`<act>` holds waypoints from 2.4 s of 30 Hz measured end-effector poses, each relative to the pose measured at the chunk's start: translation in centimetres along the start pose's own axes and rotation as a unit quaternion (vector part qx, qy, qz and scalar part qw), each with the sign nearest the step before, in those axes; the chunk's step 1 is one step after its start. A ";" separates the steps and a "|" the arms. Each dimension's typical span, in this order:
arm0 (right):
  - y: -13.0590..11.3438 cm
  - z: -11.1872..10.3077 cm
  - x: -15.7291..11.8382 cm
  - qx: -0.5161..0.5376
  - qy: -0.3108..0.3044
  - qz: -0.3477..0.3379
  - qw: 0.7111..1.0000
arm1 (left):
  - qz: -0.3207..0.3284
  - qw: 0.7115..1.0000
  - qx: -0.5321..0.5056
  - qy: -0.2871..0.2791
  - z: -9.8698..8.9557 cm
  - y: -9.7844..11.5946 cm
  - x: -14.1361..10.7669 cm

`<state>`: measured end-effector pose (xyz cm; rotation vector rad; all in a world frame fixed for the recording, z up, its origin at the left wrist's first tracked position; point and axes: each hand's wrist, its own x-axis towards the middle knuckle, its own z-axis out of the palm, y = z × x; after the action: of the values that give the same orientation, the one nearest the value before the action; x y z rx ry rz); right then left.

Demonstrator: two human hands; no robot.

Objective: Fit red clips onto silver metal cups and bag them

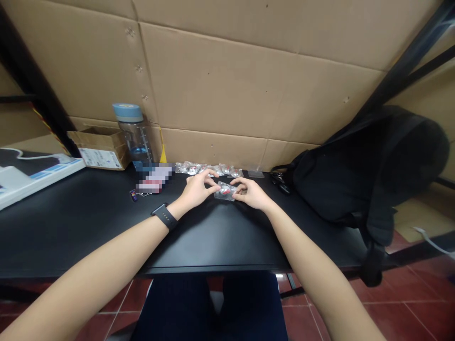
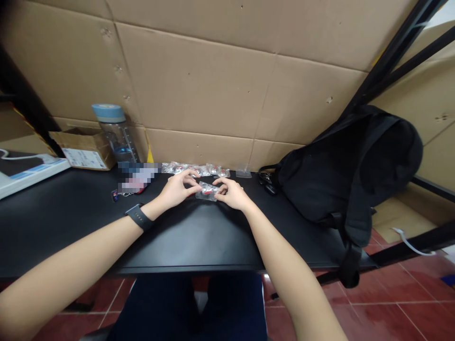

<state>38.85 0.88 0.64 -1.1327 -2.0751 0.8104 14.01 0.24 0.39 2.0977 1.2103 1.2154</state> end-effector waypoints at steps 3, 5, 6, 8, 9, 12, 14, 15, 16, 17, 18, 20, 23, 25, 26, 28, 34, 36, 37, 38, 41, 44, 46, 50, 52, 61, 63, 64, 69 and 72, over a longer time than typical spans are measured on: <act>-0.5 0.0 -0.1 0.047 -0.022 0.013 0.999 | 0.010 0.999 -0.040 0.020 -0.1 0.1 0.1; -0.8 0.1 -0.1 0.073 -0.028 0.025 0.997 | 0.015 0.998 -0.058 0.028 -0.3 0.5 0.1; -0.9 0.1 -0.2 0.082 -0.030 0.028 0.996 | 0.019 0.997 -0.065 0.029 -0.3 0.7 0.0; -1.0 0.1 -0.2 0.088 -0.033 0.024 0.995 | 0.031 0.996 -0.073 0.031 -0.5 1.1 0.0; -1.0 0.2 -0.2 0.086 -0.034 0.020 0.996 | 0.038 0.996 -0.075 0.033 -0.6 1.3 -0.1; -1.2 0.3 -0.2 0.075 -0.039 0.009 0.996 | 0.064 0.995 -0.071 0.033 -0.7 1.7 -0.2; -1.3 0.4 -0.2 0.067 -0.042 0.004 0.997 | 0.073 0.994 -0.071 0.030 -0.7 1.9 -0.2; -1.3 0.4 -0.2 0.064 -0.041 0.002 0.997 | 0.076 0.994 -0.071 0.030 -0.7 2.0 -0.2; -1.4 0.5 -0.3 0.063 -0.041 -0.001 0.997 | 0.079 0.994 -0.070 0.029 -0.7 2.1 -0.3; -1.4 0.5 -0.3 0.064 -0.041 -0.004 0.997 | 0.082 0.994 -0.067 0.030 -0.7 2.1 -0.3; -1.3 0.5 -0.2 0.066 -0.042 -0.009 0.997 | 0.085 0.994 -0.061 0.031 -0.8 2.2 -0.3; -1.2 0.6 -0.2 0.071 -0.039 -0.015 0.997 | 0.091 0.994 -0.041 0.037 -0.8 2.3 -0.3; -1.0 0.6 -0.2 0.067 -0.021 -0.013 0.997 | 0.086 0.995 -0.003 0.048 -0.9 2.2 -0.2; -1.1 0.5 -0.2 0.072 -0.008 -0.006 0.997 | 0.069 0.997 0.018 0.039 -1.1 1.9 -0.2; -1.2 0.4 -0.2 0.079 -0.005 -0.002 0.997 | 0.059 0.997 0.028 0.029 -1.2 1.6 -0.1; -1.4 0.2 -0.3 0.094 -0.005 0.005 0.996 | 0.042 0.998 0.042 0.001 -1.4 1.0 -0.1; -1.4 0.1 -0.3 0.098 -0.002 0.006 0.995 | 0.058 0.990 -0.014 -0.124 -1.7 -0.4 0.1; -1.2 0.1 -0.3 0.089 -0.005 0.009 0.996 | 0.058 0.990 -0.016 -0.130 -1.6 -0.5 0.0; -1.1 0.1 -0.3 0.085 -0.005 0.011 0.996 | 0.054 0.990 -0.017 -0.131 -1.5 -0.6 0.0; -1.1 0.2 -0.3 0.081 -0.004 0.013 0.997 | 0.049 0.990 -0.019 -0.132 -1.4 -0.6 -0.1; -1.0 0.1 -0.3 0.086 -0.002 0.017 0.996 | 0.032 0.991 -0.023 -0.129 -0.9 -0.7 -0.1; -1.1 0.1 -0.3 0.102 -0.001 0.014 0.995 | 0.022 0.993 -0.018 -0.110 -0.7 -0.7 -0.2; -1.2 0.1 -0.2 0.110 0.003 0.005 0.994 | 0.018 0.995 -0.017 -0.092 -0.7 -0.5 -0.1; -1.3 0.3 -0.2 0.109 0.015 -0.017 0.994 | 0.004 0.998 -0.020 -0.056 -1.0 -0.3 0.1; -1.3 0.4 -0.2 0.055 0.034 -0.022 0.998 | 0.000 0.999 -0.013 -0.042 -1.4 -0.5 0.4; -0.6 -1.1 -0.4 -0.195 0.125 0.025 0.972 | -0.064 0.990 0.117 0.050 -5.7 -5.2 3.3; -0.3 -1.7 -0.4 -0.209 0.129 0.032 0.969 | -0.088 0.985 0.139 0.046 -6.5 -6.3 4.1; -0.2 -1.9 -0.4 -0.215 0.126 0.038 0.968 | -0.089 0.984 0.149 0.042 -6.7 -6.8 4.3; 0.2 -2.7 -0.6 -0.249 0.089 0.073 0.962 | -0.070 0.978 0.193 0.031 -6.7 -8.5 4.8; 0.8 -3.3 -0.5 -0.289 0.073 0.095 0.950 | -0.063 0.969 0.232 0.052 -6.2 -9.0 4.8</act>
<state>41.94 1.49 1.90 -1.6638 -2.1569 0.1767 5.61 8.65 -0.44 2.2478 1.7912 1.0727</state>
